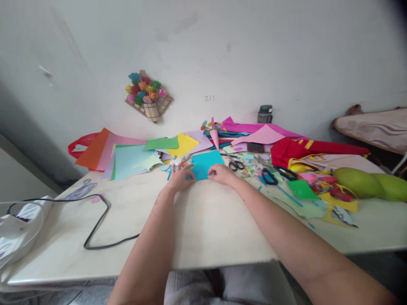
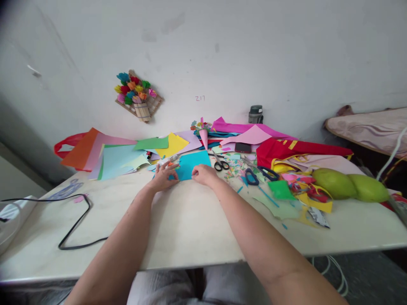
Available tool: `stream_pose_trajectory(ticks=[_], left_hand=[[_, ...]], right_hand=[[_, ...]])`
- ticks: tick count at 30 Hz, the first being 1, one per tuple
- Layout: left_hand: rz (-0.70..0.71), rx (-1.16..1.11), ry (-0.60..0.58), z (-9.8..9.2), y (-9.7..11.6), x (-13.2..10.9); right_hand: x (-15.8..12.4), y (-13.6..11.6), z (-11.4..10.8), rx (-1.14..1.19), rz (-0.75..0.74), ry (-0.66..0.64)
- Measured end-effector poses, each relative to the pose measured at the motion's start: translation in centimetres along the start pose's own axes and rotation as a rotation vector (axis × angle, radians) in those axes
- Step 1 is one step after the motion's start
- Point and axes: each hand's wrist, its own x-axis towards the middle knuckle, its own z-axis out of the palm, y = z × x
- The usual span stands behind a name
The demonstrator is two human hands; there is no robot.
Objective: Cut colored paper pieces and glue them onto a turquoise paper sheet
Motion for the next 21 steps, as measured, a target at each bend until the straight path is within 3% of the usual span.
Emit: stream_pose_trajectory(ticks=[4,9,15,21], left_hand=[[-0.009,-0.002,-0.036,0.0,0.2,0.1],[-0.093,-0.003,-0.073,-1.0,0.4,0.2],[-0.159,-0.007,-0.044,-2.0,-0.8,-0.4],[-0.116,-0.006,0.054,-0.8,-2.0,-1.3]], right_hand=[[0.1,-1.4,0.6,-0.113,-0.119,0.054],[1.0,-2.7,0.8,-0.213,-0.227,-0.021],[1.6,-3.1,0.5,-0.213,-0.233,-0.134],[1.3,-2.6,1.5,-0.135,-0.214,-0.076]])
